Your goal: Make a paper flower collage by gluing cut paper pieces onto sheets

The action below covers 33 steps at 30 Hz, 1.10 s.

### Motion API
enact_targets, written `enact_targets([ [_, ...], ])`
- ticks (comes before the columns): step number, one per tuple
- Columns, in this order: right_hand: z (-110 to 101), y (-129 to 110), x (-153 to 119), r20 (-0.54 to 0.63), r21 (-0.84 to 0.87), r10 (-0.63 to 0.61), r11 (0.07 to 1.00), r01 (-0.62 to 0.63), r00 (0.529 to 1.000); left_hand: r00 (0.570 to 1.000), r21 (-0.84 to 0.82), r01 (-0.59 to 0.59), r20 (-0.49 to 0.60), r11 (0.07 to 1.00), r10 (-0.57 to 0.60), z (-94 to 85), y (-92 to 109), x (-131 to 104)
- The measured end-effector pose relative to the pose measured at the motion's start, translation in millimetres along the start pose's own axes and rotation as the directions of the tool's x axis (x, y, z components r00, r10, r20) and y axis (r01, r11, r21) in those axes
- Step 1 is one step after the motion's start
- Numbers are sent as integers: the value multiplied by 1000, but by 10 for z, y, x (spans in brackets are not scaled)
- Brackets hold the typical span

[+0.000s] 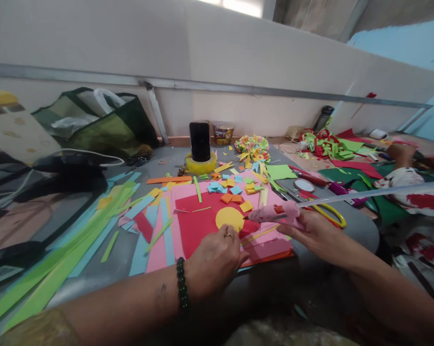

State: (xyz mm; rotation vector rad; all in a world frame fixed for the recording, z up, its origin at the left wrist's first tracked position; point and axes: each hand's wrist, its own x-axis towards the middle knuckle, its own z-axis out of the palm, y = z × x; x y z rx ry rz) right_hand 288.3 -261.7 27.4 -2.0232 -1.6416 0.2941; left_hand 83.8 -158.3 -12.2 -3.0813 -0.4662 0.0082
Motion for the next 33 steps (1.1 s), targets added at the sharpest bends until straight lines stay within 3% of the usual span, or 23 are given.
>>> enact_targets([
  [7,50,5,-2,-29,-78,-22,997,20,999,999,74,-32,-24,997,34,27,-2,-7],
  [15,48,-7,-33,35,-112,-2,994,6,999,988,130,-55,-133,990,73,60,0,-32],
  [29,40,-15,28,154,-107,-39,993,56,987,986,108,-60,-151,992,76,79,-15,-33],
  [33,40,-1,41,104,-132,-22,991,36,994,984,114,-65,-155,991,82,90,-18,-35],
])
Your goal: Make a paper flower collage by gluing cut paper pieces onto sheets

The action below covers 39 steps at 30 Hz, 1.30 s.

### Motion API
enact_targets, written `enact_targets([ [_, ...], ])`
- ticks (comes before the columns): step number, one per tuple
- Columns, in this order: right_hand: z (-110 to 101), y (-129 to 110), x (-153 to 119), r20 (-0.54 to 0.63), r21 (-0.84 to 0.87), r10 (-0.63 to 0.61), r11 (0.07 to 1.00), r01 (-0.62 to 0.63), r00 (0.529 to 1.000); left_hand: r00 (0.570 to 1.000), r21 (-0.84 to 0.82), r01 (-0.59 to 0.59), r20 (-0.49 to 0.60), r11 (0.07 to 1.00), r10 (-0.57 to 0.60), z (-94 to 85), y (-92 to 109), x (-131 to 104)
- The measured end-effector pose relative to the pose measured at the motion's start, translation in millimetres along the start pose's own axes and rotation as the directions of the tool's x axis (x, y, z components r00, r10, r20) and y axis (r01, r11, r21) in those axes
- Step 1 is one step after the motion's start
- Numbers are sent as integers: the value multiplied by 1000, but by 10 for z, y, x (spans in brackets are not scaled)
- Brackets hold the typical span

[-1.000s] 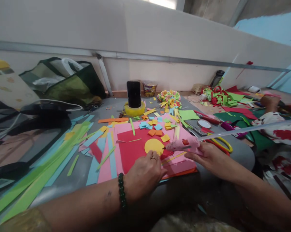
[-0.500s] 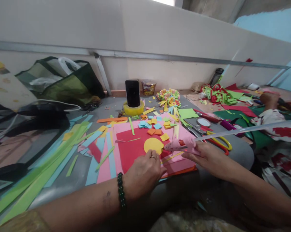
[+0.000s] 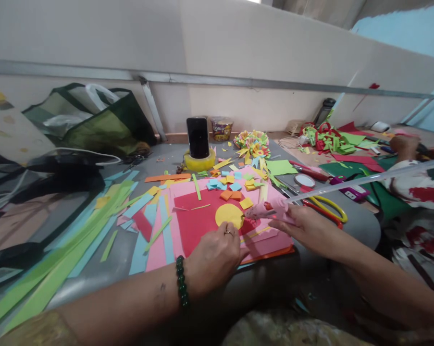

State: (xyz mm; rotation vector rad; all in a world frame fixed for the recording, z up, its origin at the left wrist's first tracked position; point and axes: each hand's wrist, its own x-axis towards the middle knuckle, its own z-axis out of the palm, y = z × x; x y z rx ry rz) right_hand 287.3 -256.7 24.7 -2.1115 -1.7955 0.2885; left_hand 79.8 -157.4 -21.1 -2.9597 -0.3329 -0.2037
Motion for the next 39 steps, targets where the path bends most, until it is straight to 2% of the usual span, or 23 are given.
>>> enact_targets([
  [5,-8,-22,1,69,8,-30,1000,30,997,1000,3,2,1,1000,-2,5,-1,-2],
  [11,-26,-71,22,25,-34,25,999,-24,999,1000,21,-8,29,1000,7,-23,1,12],
  [15,-33,-87,28,83,-14,17,1000,-16,996,999,12,-8,41,1000,7,-22,4,13],
  [20,-22,-79,42,12,-40,39,998,-39,999,999,21,-5,43,1000,4,-14,2,16],
  [25,-30,-82,32,84,14,-13,1000,11,996,999,-18,12,34,1000,-12,-7,3,13],
  [30,-24,-69,38,13,-22,16,1000,-16,1000,999,-15,9,39,1000,-9,-22,2,14],
  [35,-34,-80,8,59,31,-52,998,50,997,1000,-28,16,8,999,-15,-6,-7,7],
  [39,-35,-75,11,32,58,-18,998,16,999,999,-9,15,29,1000,-15,-4,-4,4],
])
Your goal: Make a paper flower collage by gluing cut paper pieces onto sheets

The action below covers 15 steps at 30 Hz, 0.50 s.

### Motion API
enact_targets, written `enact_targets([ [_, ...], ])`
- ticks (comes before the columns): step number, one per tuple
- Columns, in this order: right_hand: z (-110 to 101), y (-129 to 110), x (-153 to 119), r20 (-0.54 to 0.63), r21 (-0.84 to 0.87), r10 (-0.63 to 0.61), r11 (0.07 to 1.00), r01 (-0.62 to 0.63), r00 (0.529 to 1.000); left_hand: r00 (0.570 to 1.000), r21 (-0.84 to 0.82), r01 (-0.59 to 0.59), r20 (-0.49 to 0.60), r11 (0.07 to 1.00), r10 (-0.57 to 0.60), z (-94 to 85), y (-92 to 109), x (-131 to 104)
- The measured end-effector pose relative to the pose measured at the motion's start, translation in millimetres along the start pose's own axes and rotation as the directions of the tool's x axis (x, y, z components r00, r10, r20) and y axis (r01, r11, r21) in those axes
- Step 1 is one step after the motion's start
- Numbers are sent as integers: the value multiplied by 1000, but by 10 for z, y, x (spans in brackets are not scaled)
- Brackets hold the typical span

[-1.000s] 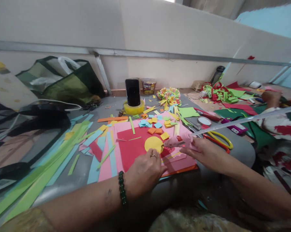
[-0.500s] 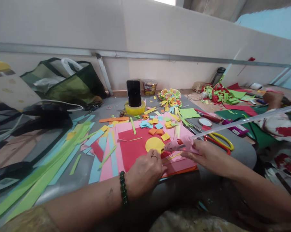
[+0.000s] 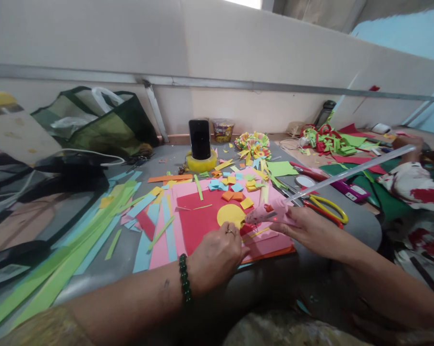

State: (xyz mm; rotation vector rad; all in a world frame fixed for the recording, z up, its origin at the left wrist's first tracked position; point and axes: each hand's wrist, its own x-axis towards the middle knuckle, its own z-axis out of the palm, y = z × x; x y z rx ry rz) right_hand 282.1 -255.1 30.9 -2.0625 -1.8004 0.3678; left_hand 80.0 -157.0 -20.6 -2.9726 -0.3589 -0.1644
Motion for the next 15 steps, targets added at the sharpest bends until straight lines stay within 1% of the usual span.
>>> enact_targets([
  [3,-1,24,12,-25,10,34,999,-33,999,1000,-4,2,-5,1000,-2,-12,7,0],
  [7,5,28,48,-45,-10,45,999,-45,998,1000,-4,-2,-5,1000,2,-21,7,5],
  [12,31,-43,144,-22,-113,45,992,-47,999,1000,-7,6,21,1000,-6,-20,-4,10],
  [15,0,-48,173,-17,-170,35,985,-37,999,1000,-29,12,7,1000,-12,-13,-5,8],
])
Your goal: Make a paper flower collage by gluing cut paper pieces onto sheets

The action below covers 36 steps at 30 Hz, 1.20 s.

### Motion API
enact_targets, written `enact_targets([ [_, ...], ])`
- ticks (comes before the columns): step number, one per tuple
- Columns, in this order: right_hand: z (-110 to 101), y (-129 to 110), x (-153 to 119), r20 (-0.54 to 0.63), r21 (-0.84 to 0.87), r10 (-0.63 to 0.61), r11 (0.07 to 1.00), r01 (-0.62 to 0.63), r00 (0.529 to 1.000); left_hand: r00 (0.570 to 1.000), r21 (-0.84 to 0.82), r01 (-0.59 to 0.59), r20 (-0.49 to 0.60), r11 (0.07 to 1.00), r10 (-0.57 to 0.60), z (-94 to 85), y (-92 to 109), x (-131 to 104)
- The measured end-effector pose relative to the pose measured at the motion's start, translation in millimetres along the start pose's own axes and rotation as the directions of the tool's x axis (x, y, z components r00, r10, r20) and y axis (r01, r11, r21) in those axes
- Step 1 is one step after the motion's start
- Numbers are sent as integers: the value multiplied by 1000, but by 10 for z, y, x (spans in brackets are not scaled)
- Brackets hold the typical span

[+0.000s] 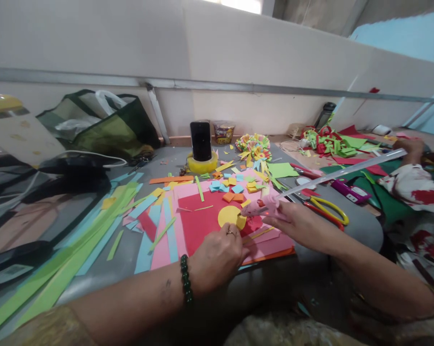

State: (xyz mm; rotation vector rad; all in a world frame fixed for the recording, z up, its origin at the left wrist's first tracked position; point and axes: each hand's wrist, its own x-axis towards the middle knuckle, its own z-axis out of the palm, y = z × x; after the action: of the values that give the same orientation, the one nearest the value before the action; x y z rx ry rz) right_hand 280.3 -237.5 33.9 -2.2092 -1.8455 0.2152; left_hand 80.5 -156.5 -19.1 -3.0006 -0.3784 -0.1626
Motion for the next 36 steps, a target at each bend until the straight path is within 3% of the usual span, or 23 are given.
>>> enact_targets([
  [3,-51,37,4,17,21,-33,999,33,999,1000,-23,4,-20,1000,-5,8,1,-4],
  [8,-32,8,33,-63,65,-10,998,14,998,1000,-23,-11,-1,1000,11,6,-3,-3],
  [14,-74,39,-8,-2,20,-3,1000,3,1000,1000,-1,8,5,1000,-8,-13,3,2],
  [18,-134,92,-111,-116,119,-30,992,44,993,1000,-38,21,12,999,-21,-10,4,-4],
  [21,-62,41,-100,-172,196,4,980,31,985,999,-37,25,22,999,-24,0,1,-7],
  [26,80,-25,60,-90,141,-5,990,18,996,1000,-24,9,9,1000,-9,8,-2,-7],
  [31,-38,47,12,19,139,-13,990,10,1000,999,-32,26,44,999,-25,-17,2,-3],
  [36,-207,124,-156,-182,312,75,950,-15,980,993,-56,39,109,998,-33,-84,-5,19],
])
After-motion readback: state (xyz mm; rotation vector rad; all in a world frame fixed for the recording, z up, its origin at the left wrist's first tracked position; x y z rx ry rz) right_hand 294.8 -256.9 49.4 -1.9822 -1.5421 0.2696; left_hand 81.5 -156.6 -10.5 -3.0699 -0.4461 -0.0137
